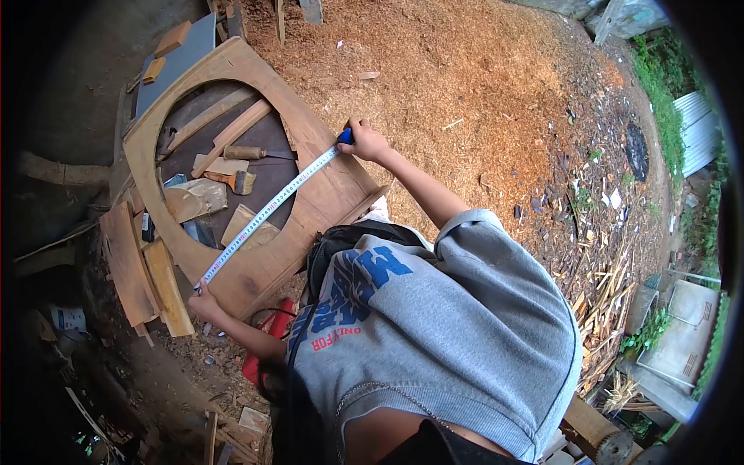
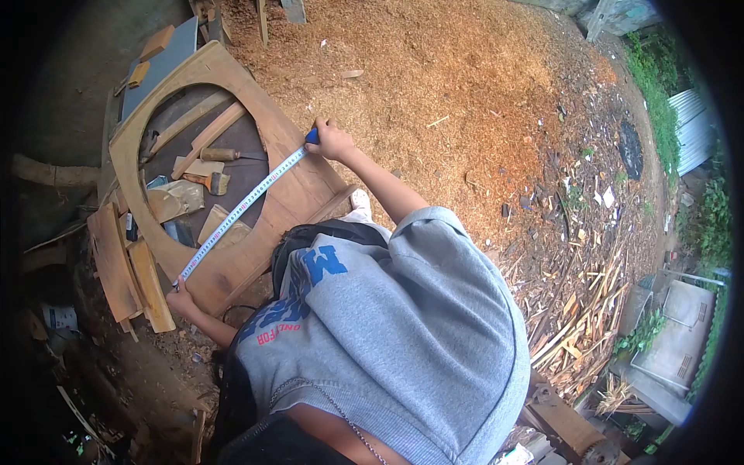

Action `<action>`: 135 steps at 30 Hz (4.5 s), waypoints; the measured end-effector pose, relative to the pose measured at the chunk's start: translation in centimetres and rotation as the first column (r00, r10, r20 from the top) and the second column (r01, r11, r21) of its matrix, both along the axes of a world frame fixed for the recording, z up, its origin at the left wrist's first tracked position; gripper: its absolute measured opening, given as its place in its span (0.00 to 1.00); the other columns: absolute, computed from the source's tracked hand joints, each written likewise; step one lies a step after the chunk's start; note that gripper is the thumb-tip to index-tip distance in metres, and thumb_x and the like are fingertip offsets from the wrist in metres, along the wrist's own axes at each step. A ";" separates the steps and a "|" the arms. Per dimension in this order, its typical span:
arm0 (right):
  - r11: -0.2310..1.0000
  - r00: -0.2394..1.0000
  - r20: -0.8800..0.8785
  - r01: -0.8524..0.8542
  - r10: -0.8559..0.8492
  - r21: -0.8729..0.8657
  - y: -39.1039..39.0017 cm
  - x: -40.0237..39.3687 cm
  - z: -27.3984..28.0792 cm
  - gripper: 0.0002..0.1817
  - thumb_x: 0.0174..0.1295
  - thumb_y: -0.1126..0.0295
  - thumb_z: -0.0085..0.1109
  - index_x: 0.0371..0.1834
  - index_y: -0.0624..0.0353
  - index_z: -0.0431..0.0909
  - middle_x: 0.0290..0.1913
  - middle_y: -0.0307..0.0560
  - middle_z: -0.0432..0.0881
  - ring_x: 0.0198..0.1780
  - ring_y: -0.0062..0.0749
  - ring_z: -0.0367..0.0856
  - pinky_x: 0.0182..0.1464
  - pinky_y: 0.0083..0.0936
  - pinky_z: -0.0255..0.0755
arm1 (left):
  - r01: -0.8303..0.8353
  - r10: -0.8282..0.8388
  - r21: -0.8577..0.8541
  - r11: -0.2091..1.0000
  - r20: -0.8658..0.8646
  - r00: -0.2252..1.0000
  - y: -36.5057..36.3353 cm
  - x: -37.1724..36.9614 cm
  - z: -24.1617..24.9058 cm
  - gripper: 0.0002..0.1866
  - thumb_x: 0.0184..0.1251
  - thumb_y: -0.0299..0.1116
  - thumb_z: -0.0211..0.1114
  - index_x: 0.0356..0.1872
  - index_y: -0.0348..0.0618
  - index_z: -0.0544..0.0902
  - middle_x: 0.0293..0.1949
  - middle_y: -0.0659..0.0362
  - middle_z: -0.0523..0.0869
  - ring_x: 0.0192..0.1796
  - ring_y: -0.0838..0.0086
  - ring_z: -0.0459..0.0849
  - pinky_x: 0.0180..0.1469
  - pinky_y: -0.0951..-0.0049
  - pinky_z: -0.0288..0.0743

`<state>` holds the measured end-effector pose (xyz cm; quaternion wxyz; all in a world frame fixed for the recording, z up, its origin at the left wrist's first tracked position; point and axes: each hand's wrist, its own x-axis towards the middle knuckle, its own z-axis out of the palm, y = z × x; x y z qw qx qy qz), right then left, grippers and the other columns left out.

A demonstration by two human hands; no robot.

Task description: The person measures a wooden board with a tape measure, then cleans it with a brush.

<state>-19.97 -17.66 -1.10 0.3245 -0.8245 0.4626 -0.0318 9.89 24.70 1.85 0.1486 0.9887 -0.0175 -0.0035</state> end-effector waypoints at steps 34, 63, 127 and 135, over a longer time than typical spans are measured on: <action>0.993 0.990 0.119 -0.069 0.080 -0.096 -0.6 -0.2 -1.6 0.30 0.48 0.52 0.65 0.48 0.57 0.65 0.42 0.64 0.73 0.42 0.58 0.77 0.44 0.44 0.72 | -0.120 0.116 0.049 0.992 0.078 0.990 -1.2 -1.6 0.5 0.25 0.52 0.55 0.65 0.31 0.37 0.82 0.32 0.44 0.83 0.37 0.48 0.82 0.38 0.53 0.74; 0.693 0.768 0.422 -0.628 0.482 0.353 25.1 20.6 4.8 0.43 0.42 0.40 0.63 0.48 0.68 0.63 0.35 0.54 0.76 0.37 0.38 0.77 0.36 0.29 0.72 | -0.048 0.068 -0.669 0.742 0.003 0.998 6.8 -8.0 6.2 0.23 0.66 0.43 0.56 0.51 0.33 0.76 0.46 0.48 0.82 0.50 0.68 0.80 0.53 0.72 0.70; 0.516 0.738 0.190 0.240 -0.647 0.823 -10.7 -21.8 3.0 0.17 0.67 0.61 0.44 0.53 0.57 0.71 0.36 0.43 0.80 0.26 0.20 0.72 0.30 0.16 0.67 | 0.284 -0.244 0.179 0.942 -0.217 0.945 -35.0 -5.7 -5.5 0.24 0.55 0.53 0.60 0.39 0.40 0.82 0.43 0.47 0.81 0.48 0.52 0.80 0.47 0.55 0.75; 0.482 0.719 0.169 0.256 -0.674 0.838 -20.4 -27.1 1.3 0.19 0.65 0.59 0.46 0.54 0.59 0.69 0.38 0.45 0.79 0.27 0.21 0.73 0.32 0.17 0.68 | 0.047 -0.043 0.051 0.998 -0.086 0.995 -35.9 -6.8 -5.8 0.22 0.47 0.38 0.69 0.41 0.36 0.74 0.42 0.45 0.80 0.45 0.51 0.80 0.47 0.57 0.75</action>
